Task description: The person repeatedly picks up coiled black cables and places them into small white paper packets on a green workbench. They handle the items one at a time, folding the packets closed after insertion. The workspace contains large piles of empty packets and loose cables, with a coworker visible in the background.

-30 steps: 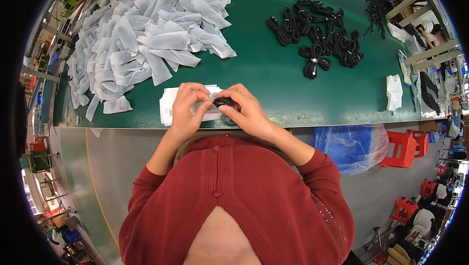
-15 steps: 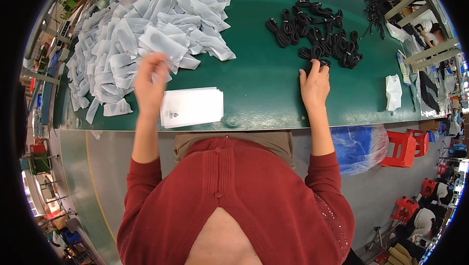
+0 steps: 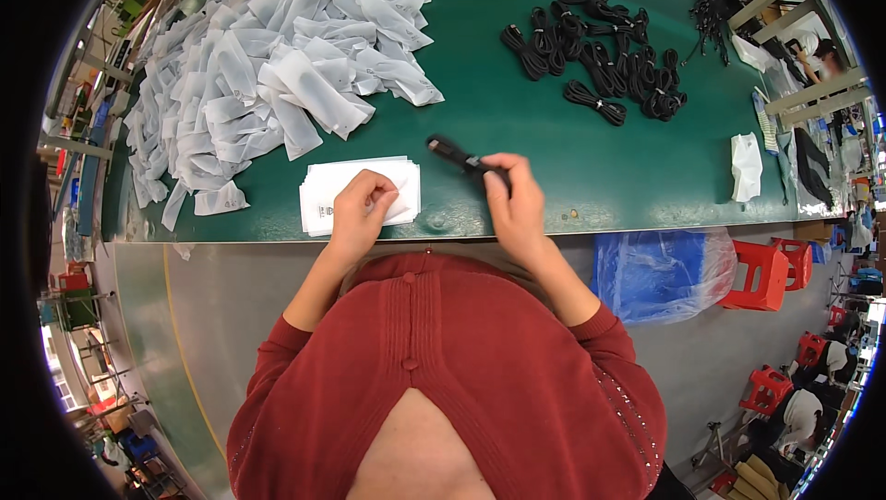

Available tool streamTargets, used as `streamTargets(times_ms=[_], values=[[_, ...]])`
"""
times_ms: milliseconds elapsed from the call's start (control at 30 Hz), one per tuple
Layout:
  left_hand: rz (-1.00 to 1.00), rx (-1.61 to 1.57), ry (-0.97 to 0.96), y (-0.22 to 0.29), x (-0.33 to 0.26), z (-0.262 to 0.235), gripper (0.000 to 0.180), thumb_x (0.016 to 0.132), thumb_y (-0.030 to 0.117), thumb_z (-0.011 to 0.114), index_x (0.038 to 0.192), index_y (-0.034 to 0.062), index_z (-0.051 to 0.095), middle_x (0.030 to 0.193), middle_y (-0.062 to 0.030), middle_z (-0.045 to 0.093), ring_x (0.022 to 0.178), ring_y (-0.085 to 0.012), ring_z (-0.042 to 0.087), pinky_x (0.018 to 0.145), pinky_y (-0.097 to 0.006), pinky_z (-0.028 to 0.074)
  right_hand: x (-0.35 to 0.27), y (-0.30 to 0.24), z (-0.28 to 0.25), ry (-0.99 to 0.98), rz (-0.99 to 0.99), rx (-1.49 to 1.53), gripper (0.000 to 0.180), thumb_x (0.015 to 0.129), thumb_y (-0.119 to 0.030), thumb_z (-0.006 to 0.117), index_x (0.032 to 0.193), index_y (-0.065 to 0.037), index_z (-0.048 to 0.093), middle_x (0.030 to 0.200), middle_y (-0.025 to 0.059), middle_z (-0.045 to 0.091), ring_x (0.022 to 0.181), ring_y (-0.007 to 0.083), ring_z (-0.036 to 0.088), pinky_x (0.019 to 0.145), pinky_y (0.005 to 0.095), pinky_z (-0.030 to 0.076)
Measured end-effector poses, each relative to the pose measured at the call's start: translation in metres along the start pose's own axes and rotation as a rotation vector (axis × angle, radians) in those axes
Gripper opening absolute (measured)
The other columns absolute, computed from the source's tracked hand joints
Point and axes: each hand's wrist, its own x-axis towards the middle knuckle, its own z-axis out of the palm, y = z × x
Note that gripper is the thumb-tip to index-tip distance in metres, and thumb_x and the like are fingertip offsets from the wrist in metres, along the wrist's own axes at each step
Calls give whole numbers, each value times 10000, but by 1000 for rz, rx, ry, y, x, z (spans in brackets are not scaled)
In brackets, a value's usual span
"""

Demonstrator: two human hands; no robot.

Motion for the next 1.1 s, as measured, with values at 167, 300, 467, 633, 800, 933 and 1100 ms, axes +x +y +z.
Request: streamTargets(times_ms=[167, 300, 467, 633, 800, 933, 1100], values=[[-125, -238, -17, -3, 0, -5, 63, 897, 46, 659, 915, 10, 610, 829, 4, 580, 745, -82, 478, 698, -241, 417, -4, -4, 11, -203, -250, -18, 173, 930, -37, 592, 1099, -6, 574, 927, 151, 596, 764, 291, 603, 700, 346, 488], [-109, -306, -32, -2, 0, -6, 66, 887, 40, 663, 903, 10, 606, 853, -7, 584, 766, -87, 479, 723, -243, 422, -4, -1, 10, -331, -123, -25, 157, 958, -46, 567, 1105, 8, 578, 918, 88, 625, 780, 169, 584, 707, 318, 484], [237, -61, -40, 11, 2, -5, 99, 811, 1, 691, 861, 21, 608, 906, -61, 603, 831, -202, 542, 752, -314, 449, 9, 2, 5, -506, 805, 627, 159, 1004, -141, 538, 1114, -28, 560, 876, 89, 661, 705, 82, 570, 579, 209, 419], [355, 61, -25, 23, 8, -6, 116, 782, -6, 696, 848, 29, 608, 930, -85, 611, 903, -267, 565, 780, -351, 451, 6, -11, 20, -486, 516, 506, 197, 979, -116, 573, 1158, -33, 576, 1021, 74, 612, 713, 72, 546, 606, 194, 430], [180, -116, 12, 36, 19, -17, 87, 820, -10, 667, 864, 32, 606, 958, -64, 604, 912, -190, 559, 803, -306, 436, 8, -17, 37, -400, -172, 372, 303, 904, -28, 641, 1205, -28, 610, 1194, 110, 515, 812, 130, 590, 708, 262, 498], [-28, -643, 101, 24, 53, -56, 57, 938, 96, 640, 963, 46, 623, 1054, 4, 593, 777, -59, 476, 688, -200, 383, 38, -17, 15, -161, -270, 121, 344, 846, 11, 666, 1181, -56, 629, 1192, 135, 539, 936, 191, 595, 739, 303, 515], [45, -569, 314, 30, 117, -120, 168, 965, 137, 633, 1066, 4, 653, 869, 25, 612, 663, -34, 446, 595, -185, 327, 90, 52, -68, 307, -273, -723, 348, 842, -76, 674, 1187, -86, 628, 1145, 136, 587, 1055, 336, 567, 859, 423, 477]])
